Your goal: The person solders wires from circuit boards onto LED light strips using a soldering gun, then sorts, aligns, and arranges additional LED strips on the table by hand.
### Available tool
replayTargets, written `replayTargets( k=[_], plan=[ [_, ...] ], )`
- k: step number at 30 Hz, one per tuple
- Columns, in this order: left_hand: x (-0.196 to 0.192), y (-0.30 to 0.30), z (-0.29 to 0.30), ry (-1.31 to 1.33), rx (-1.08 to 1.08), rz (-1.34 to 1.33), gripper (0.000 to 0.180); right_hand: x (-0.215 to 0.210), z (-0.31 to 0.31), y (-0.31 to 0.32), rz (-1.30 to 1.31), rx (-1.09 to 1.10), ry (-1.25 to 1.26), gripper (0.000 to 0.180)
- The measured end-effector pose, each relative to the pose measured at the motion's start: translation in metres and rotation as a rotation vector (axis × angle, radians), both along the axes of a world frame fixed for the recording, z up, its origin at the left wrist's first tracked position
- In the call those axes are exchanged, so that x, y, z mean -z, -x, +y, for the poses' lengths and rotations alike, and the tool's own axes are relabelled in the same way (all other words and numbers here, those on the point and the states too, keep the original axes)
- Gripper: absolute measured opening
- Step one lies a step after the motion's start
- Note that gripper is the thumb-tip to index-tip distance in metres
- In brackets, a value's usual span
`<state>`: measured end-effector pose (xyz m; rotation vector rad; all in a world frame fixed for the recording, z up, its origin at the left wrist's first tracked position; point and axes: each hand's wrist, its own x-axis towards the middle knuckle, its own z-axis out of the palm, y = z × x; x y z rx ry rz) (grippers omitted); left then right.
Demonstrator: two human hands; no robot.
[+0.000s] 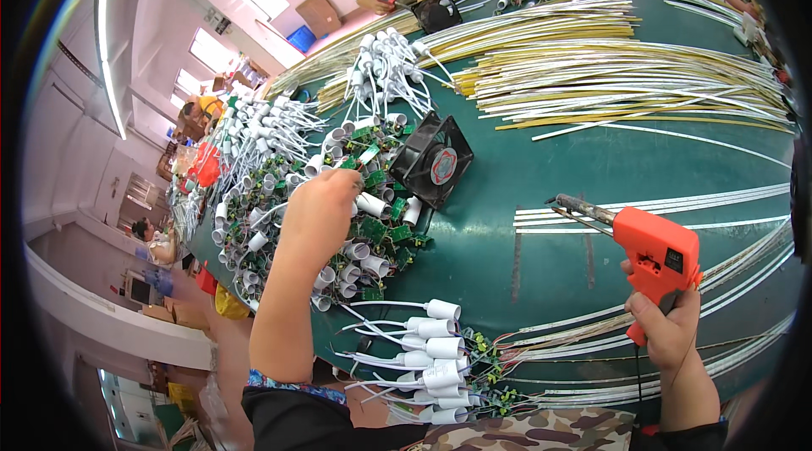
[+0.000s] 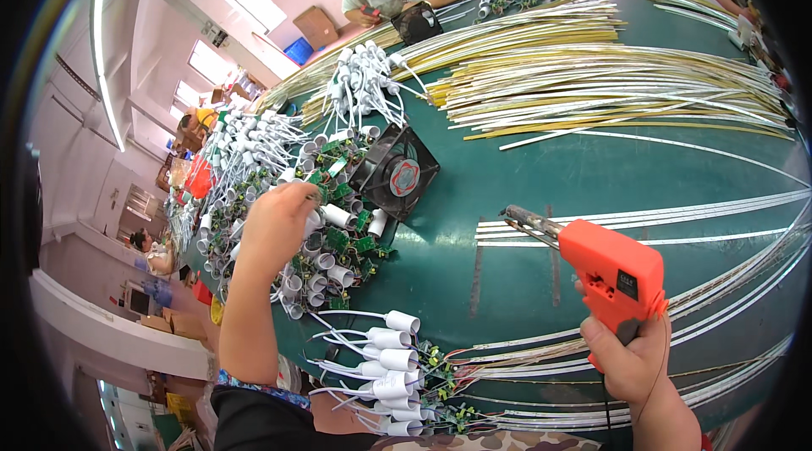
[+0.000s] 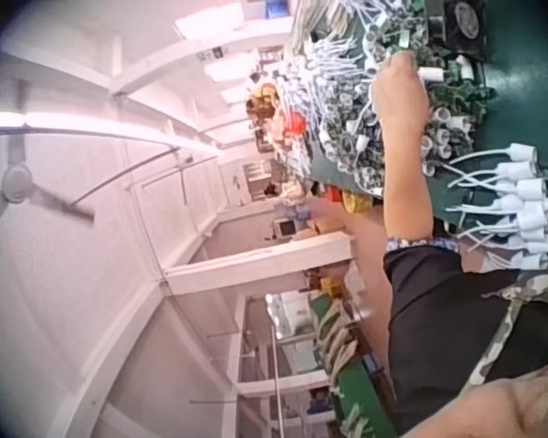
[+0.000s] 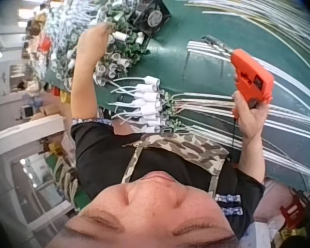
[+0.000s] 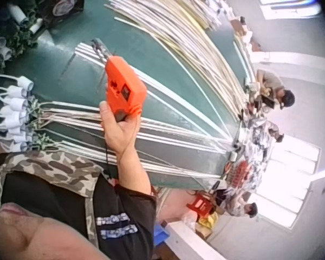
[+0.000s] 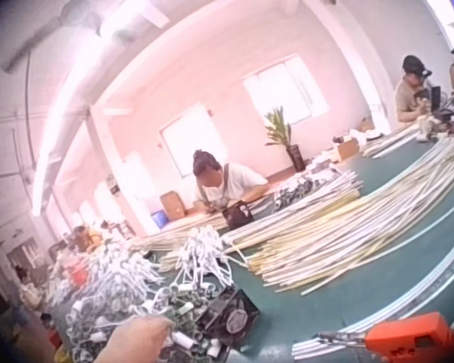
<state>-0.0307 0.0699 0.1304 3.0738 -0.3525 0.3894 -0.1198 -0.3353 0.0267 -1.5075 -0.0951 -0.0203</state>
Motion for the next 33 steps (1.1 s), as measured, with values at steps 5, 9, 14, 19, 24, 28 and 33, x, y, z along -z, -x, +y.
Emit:
replayTargets(
  k=[5,9,14,19,24,28,33],
  plan=[
    [0.008,0.004,-0.009,-0.230,0.051,-0.136,0.020,0.001,-0.001,-0.001,0.024,-0.014,0.006,0.059],
    [0.013,0.015,-0.003,-0.070,-0.013,0.003,0.019,0.003,0.002,-0.004,-0.019,-0.033,0.022,0.059],
    [-0.023,0.025,-0.030,0.250,0.092,0.118,0.025,0.007,-0.004,-0.001,-0.021,-0.024,-0.050,0.054],
    [0.020,0.021,-0.063,1.446,0.340,0.913,0.029,0.007,-0.003,0.002,0.105,-0.143,-0.281,0.042],
    [0.086,0.015,-0.120,1.791,0.393,1.431,0.049,0.004,0.026,-0.001,-0.040,-0.089,-0.221,0.048],
    [0.114,0.022,-0.162,1.841,0.493,1.523,0.055,0.024,0.024,-0.006,-0.362,-0.071,-0.002,0.097],
    [0.117,0.028,-0.185,1.877,0.457,1.538,0.054,0.032,0.027,-0.011,-0.563,-0.068,0.179,0.102]
  ],
)
